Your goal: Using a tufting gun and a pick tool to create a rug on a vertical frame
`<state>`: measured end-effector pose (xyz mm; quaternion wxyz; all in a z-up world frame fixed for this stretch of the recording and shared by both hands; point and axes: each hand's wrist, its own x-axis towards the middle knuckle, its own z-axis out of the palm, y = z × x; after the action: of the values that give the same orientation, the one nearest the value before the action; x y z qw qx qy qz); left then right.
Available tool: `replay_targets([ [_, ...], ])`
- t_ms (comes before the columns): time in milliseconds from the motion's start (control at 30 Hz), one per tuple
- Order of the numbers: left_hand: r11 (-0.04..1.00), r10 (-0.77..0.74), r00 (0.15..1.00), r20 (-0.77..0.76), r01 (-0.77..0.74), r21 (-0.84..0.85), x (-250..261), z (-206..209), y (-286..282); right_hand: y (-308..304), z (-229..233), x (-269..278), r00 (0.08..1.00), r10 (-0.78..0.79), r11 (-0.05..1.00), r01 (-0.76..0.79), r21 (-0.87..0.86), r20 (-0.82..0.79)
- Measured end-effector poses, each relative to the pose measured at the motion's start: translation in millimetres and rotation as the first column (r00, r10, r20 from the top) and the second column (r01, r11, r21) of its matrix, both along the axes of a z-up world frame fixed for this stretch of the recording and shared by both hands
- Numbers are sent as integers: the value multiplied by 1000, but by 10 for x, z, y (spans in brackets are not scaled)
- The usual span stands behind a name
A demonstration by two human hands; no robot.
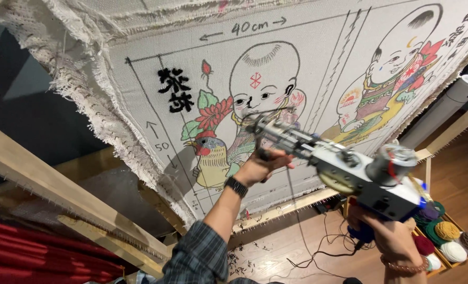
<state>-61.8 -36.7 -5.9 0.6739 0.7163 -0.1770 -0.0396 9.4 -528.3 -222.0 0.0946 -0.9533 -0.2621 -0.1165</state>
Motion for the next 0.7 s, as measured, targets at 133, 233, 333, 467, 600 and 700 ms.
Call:
replay_targets([
  [133,959,183,981,-66,-193,-208,-277,-479,170,1146,1613,-550,637,25,683,552,479,-770],
  [233,839,319,937,-144,-350,-417,-504,-536,232,1828,2541,-811,637,176,718,439,540,-751],
  [333,704,460,854,-244,-518,-486,-825,-334,299,1881,2055,-166,600,564,689,36,724,-567],
  [467,557,639,736,-224,-643,-526,-885,-1461,933,2400,2434,-286,387,916,44,175,984,-110],
  [600,512,702,686,-191,-672,-535,-1238,-1240,1136,2982,2871,-42,453,851,264,69,962,-266],
  [700,631,670,738,-87,-627,-457,-1416,-1726,1441,3465,3040,-91,768,635,525,-350,776,-84],
])
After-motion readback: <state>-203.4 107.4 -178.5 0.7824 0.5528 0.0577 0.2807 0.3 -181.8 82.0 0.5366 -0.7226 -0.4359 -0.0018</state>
